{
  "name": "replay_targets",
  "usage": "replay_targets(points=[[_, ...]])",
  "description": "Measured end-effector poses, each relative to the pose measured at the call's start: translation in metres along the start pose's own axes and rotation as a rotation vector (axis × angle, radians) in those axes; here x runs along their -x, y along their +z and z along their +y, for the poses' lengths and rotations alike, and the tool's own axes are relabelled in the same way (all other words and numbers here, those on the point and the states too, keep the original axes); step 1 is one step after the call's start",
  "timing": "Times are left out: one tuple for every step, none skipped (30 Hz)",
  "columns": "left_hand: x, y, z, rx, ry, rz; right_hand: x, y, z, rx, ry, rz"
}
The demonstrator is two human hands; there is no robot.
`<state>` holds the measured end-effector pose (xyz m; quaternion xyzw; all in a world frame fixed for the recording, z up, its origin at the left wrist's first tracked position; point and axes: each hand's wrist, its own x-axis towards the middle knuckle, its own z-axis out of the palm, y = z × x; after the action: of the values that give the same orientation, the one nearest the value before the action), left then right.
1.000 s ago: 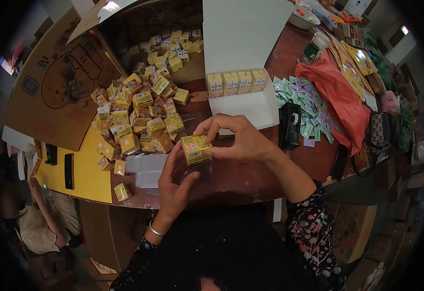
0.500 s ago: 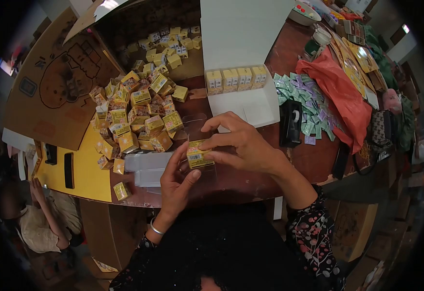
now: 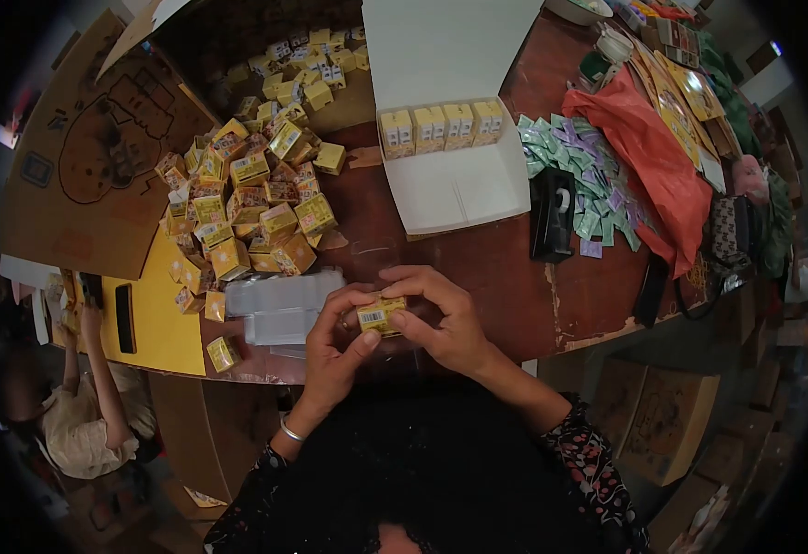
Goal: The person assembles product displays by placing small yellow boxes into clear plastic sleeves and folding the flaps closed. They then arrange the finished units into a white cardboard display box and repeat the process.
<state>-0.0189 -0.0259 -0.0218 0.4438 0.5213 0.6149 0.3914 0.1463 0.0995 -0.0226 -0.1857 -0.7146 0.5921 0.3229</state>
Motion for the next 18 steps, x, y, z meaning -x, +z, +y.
replay_targets(points=[[0.002,0.001,-0.003,0.095,-0.054,0.007,0.003,0.002,-0.001,0.027,-0.006,0.007],[0.008,0.003,-0.006,0.193,-0.115,0.024,0.007,0.005,-0.001,0.050,-0.003,0.006],[0.011,0.004,-0.009,0.289,-0.167,0.039,0.012,0.009,-0.001,-0.038,0.061,0.016],[0.015,0.004,-0.012,0.302,-0.162,0.047,0.018,0.014,-0.002,-0.126,0.125,0.025],[0.018,0.004,-0.015,0.315,-0.158,0.056,0.022,0.018,-0.001,-0.214,0.189,0.036],[0.022,0.003,-0.017,0.328,-0.153,0.063,0.023,0.021,0.000,-0.250,0.174,0.044],[0.023,0.004,-0.015,0.361,-0.167,0.080,0.024,0.024,0.003,-0.285,0.159,0.053],[0.024,0.005,-0.012,0.394,-0.179,0.096,0.025,0.026,0.004,-0.321,0.142,0.064],[0.025,0.005,-0.011,0.426,-0.190,0.112,0.025,0.026,0.003,-0.299,0.159,0.044],[0.029,0.003,-0.015,0.393,-0.187,0.085,0.024,0.025,-0.001,-0.275,0.174,0.022],[0.034,-0.001,-0.022,0.361,-0.184,0.059,0.024,0.023,-0.002,-0.250,0.190,0.000],[0.038,-0.003,-0.027,0.331,-0.179,0.032,0.024,0.020,-0.001,-0.300,0.197,-0.028],[0.041,-0.003,-0.027,0.307,-0.186,0.020,0.024,0.016,0.000,-0.348,0.204,-0.056],[0.043,-0.003,-0.028,0.283,-0.192,0.007,0.024,0.013,0.001,-0.396,0.211,-0.083],[0.045,-0.002,-0.028,0.259,-0.200,-0.007,0.023,0.013,0.001,-0.386,0.273,-0.084],[0.046,-0.002,-0.027,0.253,-0.205,-0.003,0.022,0.014,-0.001,-0.376,0.334,-0.083],[0.047,-0.002,-0.027,0.247,-0.208,-0.001,0.021,0.014,-0.004,-0.365,0.394,-0.082],[0.047,-0.002,-0.025,0.241,-0.211,0.001,0.019,0.014,-0.009,-0.299,0.400,-0.095]])
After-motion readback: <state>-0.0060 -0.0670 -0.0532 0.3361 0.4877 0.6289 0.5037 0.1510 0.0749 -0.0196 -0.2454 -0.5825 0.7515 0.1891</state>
